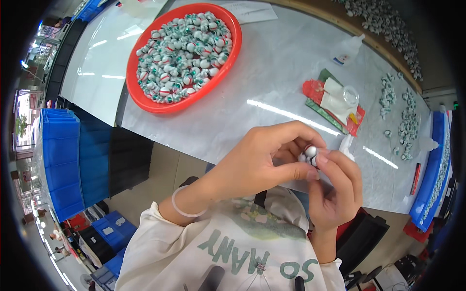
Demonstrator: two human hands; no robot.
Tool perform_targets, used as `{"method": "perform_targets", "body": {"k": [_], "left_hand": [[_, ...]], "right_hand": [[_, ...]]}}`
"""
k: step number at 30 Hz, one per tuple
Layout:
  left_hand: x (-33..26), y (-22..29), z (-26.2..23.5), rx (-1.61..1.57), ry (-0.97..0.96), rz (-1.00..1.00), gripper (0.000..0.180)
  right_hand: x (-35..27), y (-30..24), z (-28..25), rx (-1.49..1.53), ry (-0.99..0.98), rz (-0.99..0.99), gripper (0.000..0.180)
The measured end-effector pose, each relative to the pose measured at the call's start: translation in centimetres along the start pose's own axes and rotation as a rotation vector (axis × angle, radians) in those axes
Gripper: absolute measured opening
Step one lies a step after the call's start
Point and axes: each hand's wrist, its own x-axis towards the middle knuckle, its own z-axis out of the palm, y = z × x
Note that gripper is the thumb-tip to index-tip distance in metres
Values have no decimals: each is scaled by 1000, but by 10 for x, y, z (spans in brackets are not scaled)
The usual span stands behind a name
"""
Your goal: Assembling small plastic toy heads by gluing components together at a factory workstation.
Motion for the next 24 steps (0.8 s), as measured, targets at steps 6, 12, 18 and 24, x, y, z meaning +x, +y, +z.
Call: {"method": "perform_targets", "body": {"k": [6, 12, 18, 24], "left_hand": [[-7, 8, -6, -180, 49, 52, 25], [-10, 39, -76, 494, 641, 425, 21], [-35, 44, -111, 1123, 761, 338, 35], [-29, 39, -115, 1398, 693, 73, 52]], "right_hand": [[-7, 1, -3, 48, -7, -34, 36], [-11, 7, -2, 56, 27, -43, 29], [-13, 6, -2, 60, 14, -49, 27], [-12, 1, 0, 20, -5, -71, 26]]}}
